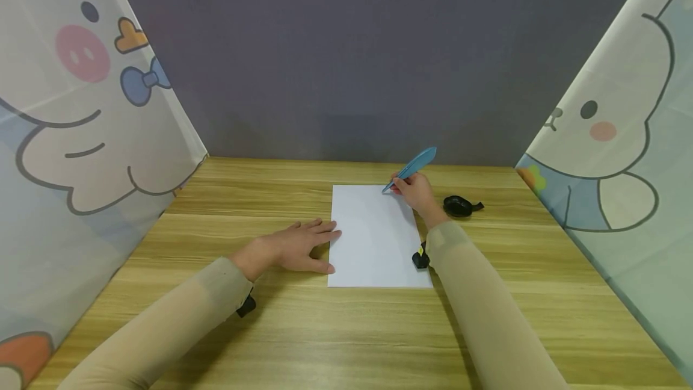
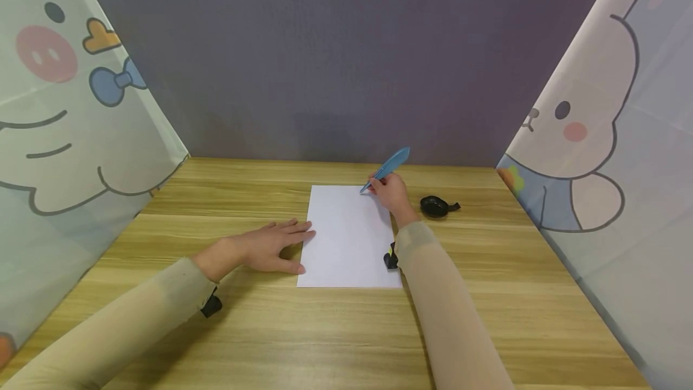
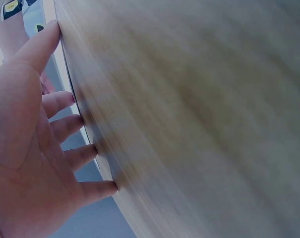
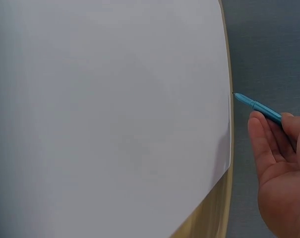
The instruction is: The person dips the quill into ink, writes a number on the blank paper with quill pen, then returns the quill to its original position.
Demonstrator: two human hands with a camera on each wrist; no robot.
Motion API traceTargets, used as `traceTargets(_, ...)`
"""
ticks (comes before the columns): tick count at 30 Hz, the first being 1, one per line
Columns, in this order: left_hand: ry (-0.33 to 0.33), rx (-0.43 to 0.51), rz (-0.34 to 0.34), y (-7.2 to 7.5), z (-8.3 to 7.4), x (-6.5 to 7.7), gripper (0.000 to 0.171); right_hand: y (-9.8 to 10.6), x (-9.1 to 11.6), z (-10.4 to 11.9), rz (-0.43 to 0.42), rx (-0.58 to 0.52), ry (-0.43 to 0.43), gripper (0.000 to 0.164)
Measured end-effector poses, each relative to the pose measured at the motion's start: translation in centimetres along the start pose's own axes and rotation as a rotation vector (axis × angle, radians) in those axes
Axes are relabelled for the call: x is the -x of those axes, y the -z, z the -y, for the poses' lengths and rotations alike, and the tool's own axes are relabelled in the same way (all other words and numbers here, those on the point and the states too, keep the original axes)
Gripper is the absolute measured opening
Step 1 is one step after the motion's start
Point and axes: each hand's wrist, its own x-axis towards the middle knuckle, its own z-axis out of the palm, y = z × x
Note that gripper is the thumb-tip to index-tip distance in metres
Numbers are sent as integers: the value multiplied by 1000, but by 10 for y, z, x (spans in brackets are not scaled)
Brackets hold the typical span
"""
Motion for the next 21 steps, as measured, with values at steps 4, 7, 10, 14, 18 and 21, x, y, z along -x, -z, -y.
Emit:
traceTargets(4, 0, -5, -1, 0, 0, 0, 93, 0, -1, 0, -3, -2, -3, 38)
traceTargets(7, -3, -3, -1, 0, 0, 0, 93, 0, -2, -1, -7, -1, -6, 38)
traceTargets(10, -6, 2, -2, 0, 0, 0, 93, 0, -4, -2, -10, 7, -4, 37)
traceTargets(14, -8, 4, -3, -1, 0, 0, 93, 0, -5, -3, -17, 21, 3, 37)
traceTargets(18, -9, 4, -6, 0, 0, 0, 93, 0, -6, -4, -25, 32, 14, 37)
traceTargets(21, -8, 3, -6, 0, 0, 0, 93, -1, -6, -5, -24, 35, 19, 37)
